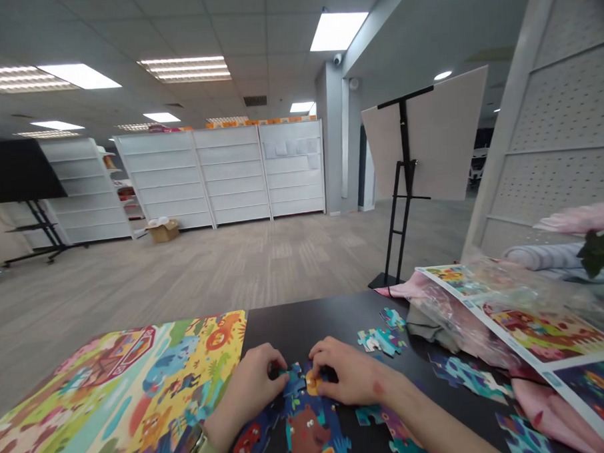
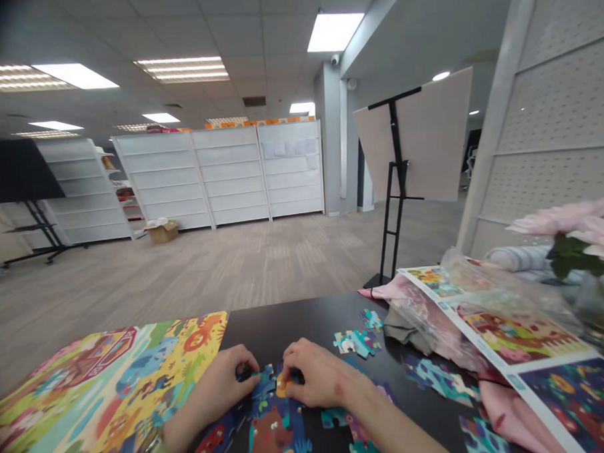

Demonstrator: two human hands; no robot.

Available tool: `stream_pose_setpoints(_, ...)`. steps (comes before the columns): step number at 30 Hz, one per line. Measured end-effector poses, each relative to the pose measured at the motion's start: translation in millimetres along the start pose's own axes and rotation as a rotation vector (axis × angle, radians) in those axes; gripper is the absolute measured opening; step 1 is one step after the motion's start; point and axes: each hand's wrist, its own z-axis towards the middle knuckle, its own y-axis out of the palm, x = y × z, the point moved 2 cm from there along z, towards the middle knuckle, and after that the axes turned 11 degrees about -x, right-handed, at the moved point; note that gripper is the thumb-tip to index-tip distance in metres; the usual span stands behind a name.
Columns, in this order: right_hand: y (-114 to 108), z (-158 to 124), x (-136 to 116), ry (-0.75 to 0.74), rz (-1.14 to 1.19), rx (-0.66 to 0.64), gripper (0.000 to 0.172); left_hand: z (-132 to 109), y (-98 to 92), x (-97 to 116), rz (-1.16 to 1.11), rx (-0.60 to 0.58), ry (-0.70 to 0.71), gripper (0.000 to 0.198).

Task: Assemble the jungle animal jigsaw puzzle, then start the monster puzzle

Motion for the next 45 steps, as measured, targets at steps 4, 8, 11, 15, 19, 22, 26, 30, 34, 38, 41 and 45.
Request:
stream_pose_setpoints(4,-2.0,-0.2,-2.5,0.013,0.010,-0.019,0.015,-0.9,2.4,3.2,0.036,-0.016,0.025,0.013)
stream_pose_setpoints(8,-2.3,0.2,-2.6,0.003,0.008,-0.020,0.015,-4.2,4.0,10.2,0.043,-0.059,0.102,0.021)
stream_pose_setpoints(11,-1.3,0.4,-1.2,0.007,0.008,-0.018,0.015,-5.6,5.4,12.4,0.042,-0.085,0.143,0.023)
stream_pose_setpoints(15,-0.2,0.9,-0.3,-0.005,0.000,-0.011,0.016,-4.5,6.1,11.8,0.036,-0.126,0.200,0.022)
stream_pose_setpoints(19,0.4,1.8,-0.4,-0.009,-0.003,-0.013,0.014,-3.1,4.2,11.2,0.022,-0.161,0.233,0.022)
stream_pose_setpoints(22,-0.1,2.1,-1.4,0.001,-0.010,-0.022,0.014,-2.8,3.7,10.6,0.018,-0.172,0.248,0.022)
stream_pose_setpoints(26,-2.3,2.2,-4.0,0.014,-0.012,-0.032,0.015,-2.0,4.7,8.8,0.016,-0.162,0.253,0.021)
stream_pose_setpoints(30,-3.6,2.1,-5.8,0.018,-0.021,-0.041,0.016,-0.9,5.3,8.1,0.007,-0.144,0.257,0.020)
stream_pose_setpoints(34,-3.6,2.4,-5.5,0.014,-0.020,-0.039,0.015,-1.9,6.6,9.1,-0.007,-0.133,0.269,0.021)
stream_pose_setpoints(38,-2.5,2.9,-4.2,0.013,-0.016,-0.039,0.015,-3.3,5.1,8.4,-0.029,-0.110,0.285,0.021)
stream_pose_setpoints(41,-1.2,3.1,-1.5,0.001,-0.015,-0.032,0.014,-1.0,-6.2,0.6,-0.048,-0.015,0.248,0.023)
stream_pose_setpoints(45,0.0,2.8,1.7,-0.017,-0.010,-0.024,0.013,2.6,-31.1,-21.0,-0.049,0.149,0.127,0.033)
